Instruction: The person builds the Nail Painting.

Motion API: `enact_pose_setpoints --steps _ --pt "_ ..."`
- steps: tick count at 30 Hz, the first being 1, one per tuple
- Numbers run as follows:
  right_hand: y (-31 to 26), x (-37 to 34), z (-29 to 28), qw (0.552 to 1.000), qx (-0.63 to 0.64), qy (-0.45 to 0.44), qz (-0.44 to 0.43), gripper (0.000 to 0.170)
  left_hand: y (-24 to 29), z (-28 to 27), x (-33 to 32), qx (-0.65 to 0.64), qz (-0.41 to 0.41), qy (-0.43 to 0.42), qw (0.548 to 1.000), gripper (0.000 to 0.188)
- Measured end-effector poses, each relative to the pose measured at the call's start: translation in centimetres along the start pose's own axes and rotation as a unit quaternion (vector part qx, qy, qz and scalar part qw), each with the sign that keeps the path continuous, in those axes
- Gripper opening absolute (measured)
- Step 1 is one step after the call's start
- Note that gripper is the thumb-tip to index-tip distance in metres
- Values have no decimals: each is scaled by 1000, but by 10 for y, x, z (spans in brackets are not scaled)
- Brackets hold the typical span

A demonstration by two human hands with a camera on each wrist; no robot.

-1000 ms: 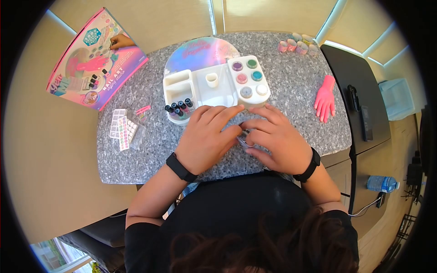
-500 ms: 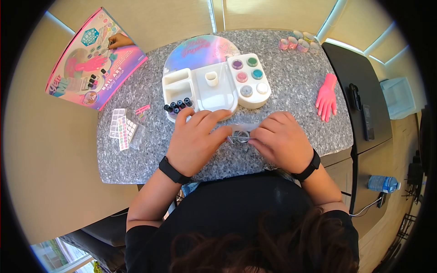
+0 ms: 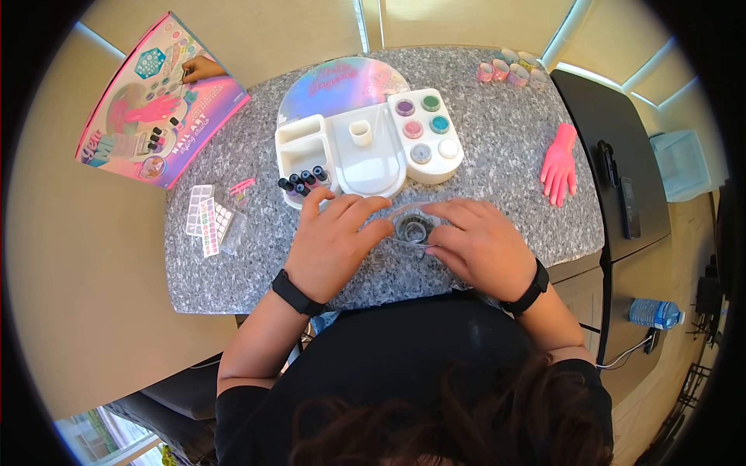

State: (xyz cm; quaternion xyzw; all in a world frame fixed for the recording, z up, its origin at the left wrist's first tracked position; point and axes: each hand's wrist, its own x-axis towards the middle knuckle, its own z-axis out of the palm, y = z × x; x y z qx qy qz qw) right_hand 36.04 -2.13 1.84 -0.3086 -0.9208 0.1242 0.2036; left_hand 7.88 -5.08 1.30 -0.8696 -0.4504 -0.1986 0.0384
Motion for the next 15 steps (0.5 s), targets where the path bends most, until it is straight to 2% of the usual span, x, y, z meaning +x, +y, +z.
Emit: enact_pose_setpoints --steps 7,15 --pt "0 -4 2 999 13 -44 28 17 2 8 -2 1 -1 -20 1000 20" --pt "5 -5 7 999 29 -12 22 20 4 10 -2 -20 -2 -26 999 24"
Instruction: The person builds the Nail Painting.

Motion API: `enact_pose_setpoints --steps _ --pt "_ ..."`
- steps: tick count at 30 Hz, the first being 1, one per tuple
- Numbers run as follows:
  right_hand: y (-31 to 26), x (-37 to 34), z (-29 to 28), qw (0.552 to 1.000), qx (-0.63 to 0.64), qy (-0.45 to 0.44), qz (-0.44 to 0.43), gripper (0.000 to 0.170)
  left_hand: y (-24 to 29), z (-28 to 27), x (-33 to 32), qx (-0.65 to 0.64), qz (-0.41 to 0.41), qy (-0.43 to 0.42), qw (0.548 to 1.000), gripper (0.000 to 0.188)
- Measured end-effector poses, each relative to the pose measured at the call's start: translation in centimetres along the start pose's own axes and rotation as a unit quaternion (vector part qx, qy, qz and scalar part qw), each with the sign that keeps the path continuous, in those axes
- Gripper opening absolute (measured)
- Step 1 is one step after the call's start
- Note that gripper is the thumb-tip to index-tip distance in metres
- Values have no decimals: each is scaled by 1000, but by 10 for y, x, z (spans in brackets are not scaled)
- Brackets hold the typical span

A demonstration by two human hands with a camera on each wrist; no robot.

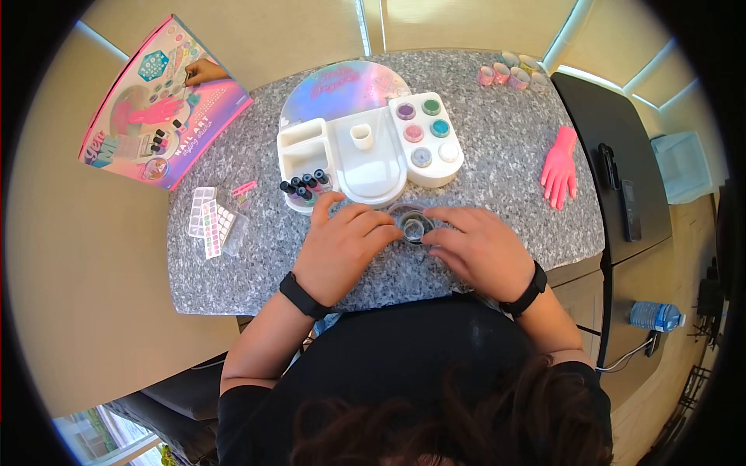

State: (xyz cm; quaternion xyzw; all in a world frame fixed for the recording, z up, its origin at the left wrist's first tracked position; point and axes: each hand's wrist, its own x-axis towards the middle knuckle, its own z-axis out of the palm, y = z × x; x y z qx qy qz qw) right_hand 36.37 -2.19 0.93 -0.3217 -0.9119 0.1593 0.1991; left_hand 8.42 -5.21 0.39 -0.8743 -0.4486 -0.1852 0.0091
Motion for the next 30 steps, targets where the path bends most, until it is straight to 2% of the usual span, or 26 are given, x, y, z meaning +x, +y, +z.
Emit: enact_pose_setpoints --steps 5,7,9,11,13,15,19,20,21,23,24,27,30 --pt "18 5 -22 999 27 24 12 20 2 0 4 -4 -2 5 1000 24" --pt "44 11 -39 994 -30 103 12 21 0 2 1 -10 -13 6 1000 24" --pt "77 23 -60 989 -28 140 36 21 -1 4 -2 -13 -26 5 1000 24" --pt "115 30 -75 982 0 135 129 23 -2 4 -3 -18 -19 -11 1000 25" --pt "160 46 -91 975 -56 103 188 25 -2 4 -4 -32 -4 -15 999 25" --pt "202 69 -108 970 -90 63 216 28 -1 3 -4 -48 7 -19 999 25" --pt "316 109 -117 955 -203 77 201 33 4 -1 -2 -55 41 -36 997 22" --pt "329 119 -119 939 -233 50 247 32 6 -2 -1 -58 50 -32 997 21" --pt "338 128 -120 939 -232 53 246 32 7 -4 0 -55 51 -31 997 21" --pt "346 142 -121 905 -245 -9 348 32 10 -7 1 -83 55 -10 995 20" --pt "346 146 -120 898 -242 -19 368 35 10 -9 1 -81 55 -8 995 20" --pt "347 153 -115 881 -243 -49 402 37 7 -14 -4 -88 37 -7 995 21" --pt "350 155 -106 878 -242 -35 412 37 4 -14 -8 -103 20 3 994 22"
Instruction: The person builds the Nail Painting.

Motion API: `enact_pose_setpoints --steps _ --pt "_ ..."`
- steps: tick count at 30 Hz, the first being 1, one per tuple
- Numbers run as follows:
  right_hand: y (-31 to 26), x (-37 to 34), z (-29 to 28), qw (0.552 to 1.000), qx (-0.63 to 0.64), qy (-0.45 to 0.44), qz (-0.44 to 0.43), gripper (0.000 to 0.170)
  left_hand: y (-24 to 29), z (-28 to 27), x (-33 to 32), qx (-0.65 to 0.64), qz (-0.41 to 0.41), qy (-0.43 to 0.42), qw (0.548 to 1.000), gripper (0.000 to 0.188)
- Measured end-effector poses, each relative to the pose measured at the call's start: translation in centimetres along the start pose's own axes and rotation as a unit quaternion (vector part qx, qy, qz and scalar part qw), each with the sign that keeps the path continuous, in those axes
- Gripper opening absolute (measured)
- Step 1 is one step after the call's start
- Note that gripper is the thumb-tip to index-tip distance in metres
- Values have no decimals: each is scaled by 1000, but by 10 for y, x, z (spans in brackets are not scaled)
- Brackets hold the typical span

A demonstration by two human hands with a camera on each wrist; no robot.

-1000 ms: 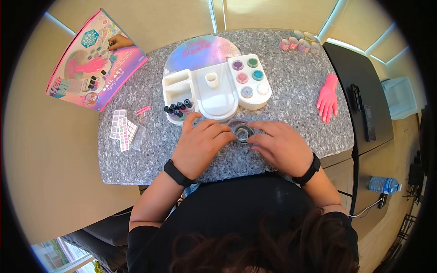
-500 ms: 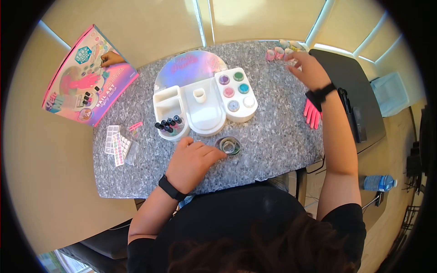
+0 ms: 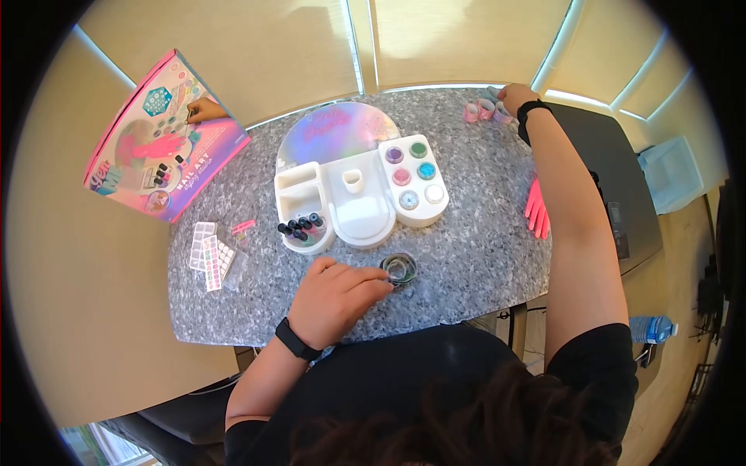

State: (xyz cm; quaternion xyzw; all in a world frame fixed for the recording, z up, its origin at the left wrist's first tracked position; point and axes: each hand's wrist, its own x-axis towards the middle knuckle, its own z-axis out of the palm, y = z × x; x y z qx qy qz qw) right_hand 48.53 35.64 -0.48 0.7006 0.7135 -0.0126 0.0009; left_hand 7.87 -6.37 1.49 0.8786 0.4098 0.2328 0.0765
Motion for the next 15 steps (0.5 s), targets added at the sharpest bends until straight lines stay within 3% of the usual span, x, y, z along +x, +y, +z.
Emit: enact_pose_setpoints --steps 2,5,7,12,15 --pt "3 3 6 1000 0 4 8 37 -1 1 0 9 -13 3 1000 25" --pt "13 11 6 997 33 53 -47 35 -1 7 1 25 -22 -13 999 27" --pt "7 -1 -11 978 88 161 -97 36 -2 9 1 25 -20 -25 999 27" --pt "-45 -138 -72 904 219 216 -296 25 -6 13 1 35 -10 -38 999 25" --pt "-69 -230 -74 893 203 156 -371 17 -5 11 2 29 -15 -17 999 23"
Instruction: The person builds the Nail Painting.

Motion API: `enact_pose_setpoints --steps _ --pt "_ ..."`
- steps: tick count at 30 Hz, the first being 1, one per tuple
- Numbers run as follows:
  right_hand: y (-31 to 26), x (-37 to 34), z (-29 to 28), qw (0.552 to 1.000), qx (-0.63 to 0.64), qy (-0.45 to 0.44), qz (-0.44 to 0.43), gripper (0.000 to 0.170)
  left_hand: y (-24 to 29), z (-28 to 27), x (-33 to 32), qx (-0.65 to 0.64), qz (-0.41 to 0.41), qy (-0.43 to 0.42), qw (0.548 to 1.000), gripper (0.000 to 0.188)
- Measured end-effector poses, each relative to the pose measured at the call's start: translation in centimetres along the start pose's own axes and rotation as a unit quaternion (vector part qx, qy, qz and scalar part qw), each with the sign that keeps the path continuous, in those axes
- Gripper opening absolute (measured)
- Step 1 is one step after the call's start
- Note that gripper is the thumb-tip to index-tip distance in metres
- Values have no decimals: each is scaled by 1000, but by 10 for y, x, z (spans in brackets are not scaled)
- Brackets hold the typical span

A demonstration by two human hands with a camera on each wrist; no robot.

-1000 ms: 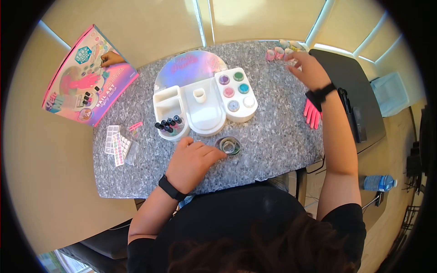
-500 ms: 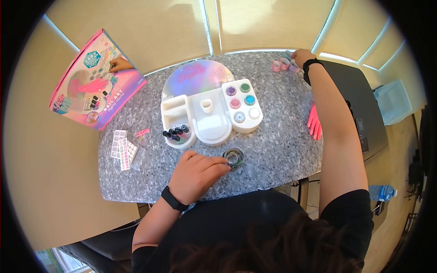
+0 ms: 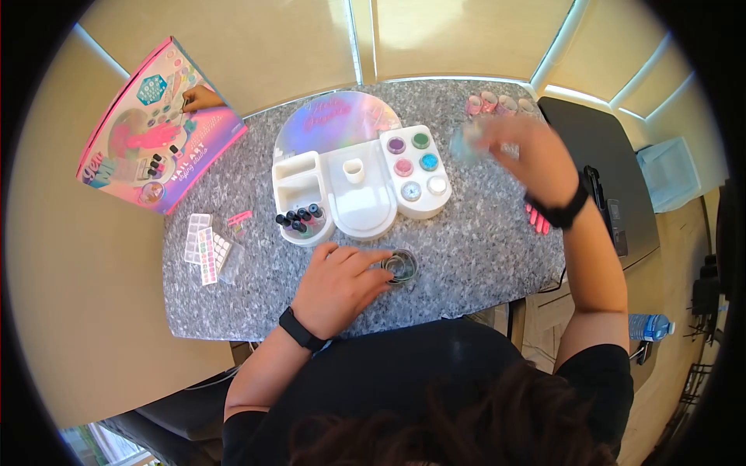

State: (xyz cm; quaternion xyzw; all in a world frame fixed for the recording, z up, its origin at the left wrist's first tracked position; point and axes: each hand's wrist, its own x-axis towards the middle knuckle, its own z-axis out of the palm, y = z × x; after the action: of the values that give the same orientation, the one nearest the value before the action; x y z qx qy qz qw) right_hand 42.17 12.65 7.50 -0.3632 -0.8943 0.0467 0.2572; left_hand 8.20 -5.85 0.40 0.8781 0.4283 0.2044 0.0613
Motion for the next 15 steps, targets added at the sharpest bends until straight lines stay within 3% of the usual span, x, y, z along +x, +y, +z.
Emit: enact_pose_setpoints --steps 4,7,15 --pt "-43 -62 33 983 -129 -122 -57 23 1 -4 2 -21 -3 22 1000 25" --pt "-52 -84 49 981 -104 -157 -41 20 1 -6 5 -27 1 27 999 28" --pt "-86 -83 40 991 -43 -126 -24 17 14 -6 17 -33 0 36 999 46"
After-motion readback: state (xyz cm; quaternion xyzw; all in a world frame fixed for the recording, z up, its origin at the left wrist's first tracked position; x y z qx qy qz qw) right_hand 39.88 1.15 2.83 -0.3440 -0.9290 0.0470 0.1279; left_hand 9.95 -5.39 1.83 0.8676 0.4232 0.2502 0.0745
